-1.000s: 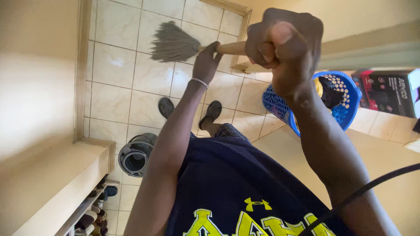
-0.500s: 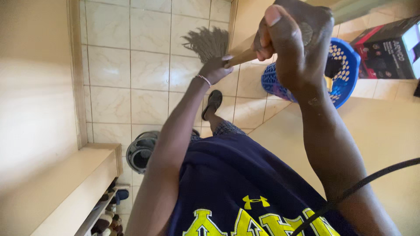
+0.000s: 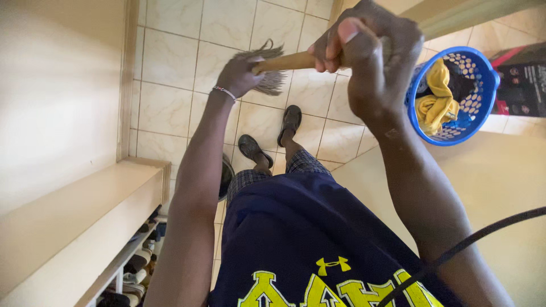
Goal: The person mops the tiled floor of a hallway and living area using a mop, dipping the mop into a bucket several times to wring it out.
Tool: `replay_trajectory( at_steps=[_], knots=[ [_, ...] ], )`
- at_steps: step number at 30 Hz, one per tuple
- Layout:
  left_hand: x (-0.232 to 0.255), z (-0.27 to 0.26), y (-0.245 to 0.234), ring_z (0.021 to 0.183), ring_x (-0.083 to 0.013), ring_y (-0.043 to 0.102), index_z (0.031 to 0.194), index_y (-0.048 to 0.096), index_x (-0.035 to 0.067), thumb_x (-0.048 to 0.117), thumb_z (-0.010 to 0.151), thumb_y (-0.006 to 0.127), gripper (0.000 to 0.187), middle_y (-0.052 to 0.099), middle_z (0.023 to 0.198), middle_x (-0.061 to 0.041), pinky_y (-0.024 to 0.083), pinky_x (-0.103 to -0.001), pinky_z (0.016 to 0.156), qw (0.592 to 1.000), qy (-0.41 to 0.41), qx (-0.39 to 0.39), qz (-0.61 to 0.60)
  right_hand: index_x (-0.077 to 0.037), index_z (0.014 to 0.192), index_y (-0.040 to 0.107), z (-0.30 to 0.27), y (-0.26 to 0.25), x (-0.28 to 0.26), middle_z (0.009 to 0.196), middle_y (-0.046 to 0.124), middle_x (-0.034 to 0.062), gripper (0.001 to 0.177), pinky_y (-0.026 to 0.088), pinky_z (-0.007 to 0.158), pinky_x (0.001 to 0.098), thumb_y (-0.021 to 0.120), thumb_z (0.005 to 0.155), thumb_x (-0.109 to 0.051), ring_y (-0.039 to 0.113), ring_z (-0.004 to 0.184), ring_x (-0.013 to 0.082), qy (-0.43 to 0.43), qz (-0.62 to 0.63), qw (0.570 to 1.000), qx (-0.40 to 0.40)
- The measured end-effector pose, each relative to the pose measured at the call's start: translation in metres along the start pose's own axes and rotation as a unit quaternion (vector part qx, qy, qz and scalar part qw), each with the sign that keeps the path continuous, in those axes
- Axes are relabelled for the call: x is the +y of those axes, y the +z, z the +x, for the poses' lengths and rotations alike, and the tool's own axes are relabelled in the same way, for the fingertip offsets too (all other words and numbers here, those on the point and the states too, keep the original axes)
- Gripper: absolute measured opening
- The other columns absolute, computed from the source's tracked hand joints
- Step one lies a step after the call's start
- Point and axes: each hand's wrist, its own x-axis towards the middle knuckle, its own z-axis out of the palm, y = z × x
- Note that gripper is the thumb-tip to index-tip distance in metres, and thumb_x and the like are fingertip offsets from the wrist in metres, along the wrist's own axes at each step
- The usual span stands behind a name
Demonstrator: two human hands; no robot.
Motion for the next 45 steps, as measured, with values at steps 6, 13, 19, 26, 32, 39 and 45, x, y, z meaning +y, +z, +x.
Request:
replay_trajectory(
  at_steps=[6, 13, 19, 26, 32, 39, 45],
  knots=[
    [-0.058, -0.049, -0.021, 0.09, -0.0344, 0.071, 0.116, 0.072, 0.009, 0.021, 0.089, 0.074, 0.029, 0.075, 0.099, -0.015, 0.056, -0.043, 0.079, 0.992, -0.033, 0.118, -0.017, 0.002, 0.089, 0.059, 0.005, 0.036, 0.027, 0.077, 0.062, 0.0116, 0.037, 0.061, 0.09, 0.038, 0.049, 0.113, -0.024, 0.067, 0.074, 0.0186, -0.036, 0.046, 0.992, -0.109],
    [-0.084, -0.086, -0.025, 0.1, -0.0341, 0.071, 0.114, 0.072, 0.009, 0.019, 0.092, 0.076, 0.025, 0.074, 0.108, -0.014, 0.056, -0.042, 0.085, 0.957, -0.187, 0.221, -0.035, 0.003, 0.097, 0.063, 0.027, 0.063, 0.054, 0.086, 0.066, 0.0126, 0.034, 0.058, 0.105, 0.0438, 0.056, 0.118, -0.023, 0.069, 0.087, 0.0224, -0.032, 0.108, 0.969, -0.218],
    [-0.095, -0.085, -0.003, 0.102, -0.0383, 0.069, 0.115, 0.069, 0.007, 0.016, 0.091, 0.075, 0.027, 0.073, 0.11, -0.017, 0.055, -0.045, 0.087, 0.918, -0.246, 0.31, -0.019, 0.0, 0.096, 0.061, 0.062, 0.065, 0.094, 0.084, 0.068, 0.0134, 0.036, 0.063, 0.098, 0.0432, 0.057, 0.114, -0.031, 0.072, 0.083, 0.0221, -0.046, 0.139, 0.963, -0.227],
    [-0.101, -0.068, -0.017, 0.105, -0.0372, 0.07, 0.114, 0.069, 0.005, 0.015, 0.094, 0.075, 0.023, 0.074, 0.108, -0.018, 0.055, -0.045, 0.088, 0.933, -0.22, 0.273, -0.077, 0.004, 0.092, 0.061, 0.097, 0.047, 0.11, 0.089, 0.067, 0.016, 0.043, 0.059, 0.103, 0.0456, 0.054, 0.115, -0.031, 0.072, 0.087, 0.0253, -0.04, 0.135, 0.959, -0.248],
    [-0.114, -0.07, -0.036, 0.103, -0.0366, 0.07, 0.115, 0.071, 0.005, 0.013, 0.09, 0.077, 0.026, 0.074, 0.106, -0.018, 0.055, -0.043, 0.087, 0.935, -0.23, 0.256, -0.087, 0.002, 0.083, 0.059, 0.111, 0.067, 0.103, 0.077, 0.063, 0.0158, 0.048, 0.06, 0.095, 0.0426, 0.052, 0.116, -0.033, 0.07, 0.078, 0.0248, -0.051, 0.159, 0.95, -0.264],
    [-0.115, -0.082, -0.042, 0.109, -0.0338, 0.07, 0.117, 0.069, 0.005, 0.014, 0.091, 0.079, 0.029, 0.075, 0.113, -0.017, 0.054, -0.043, 0.094, 0.931, -0.229, 0.261, -0.115, -0.002, 0.085, 0.058, 0.118, 0.084, 0.104, 0.072, 0.063, 0.0124, 0.046, 0.065, 0.088, 0.0426, 0.049, 0.118, -0.034, 0.071, 0.071, 0.0238, -0.105, 0.177, 0.935, -0.288],
    [-0.103, -0.088, -0.049, 0.11, -0.0352, 0.069, 0.119, 0.068, 0.011, 0.019, 0.094, 0.076, 0.028, 0.073, 0.114, -0.014, 0.054, -0.044, 0.092, 0.916, -0.312, 0.235, -0.096, -0.003, 0.088, 0.055, 0.117, 0.095, 0.097, 0.071, 0.062, 0.0119, 0.041, 0.063, 0.084, 0.0388, 0.049, 0.115, -0.032, 0.069, 0.068, 0.0201, -0.101, 0.215, 0.921, -0.309]
  ],
)
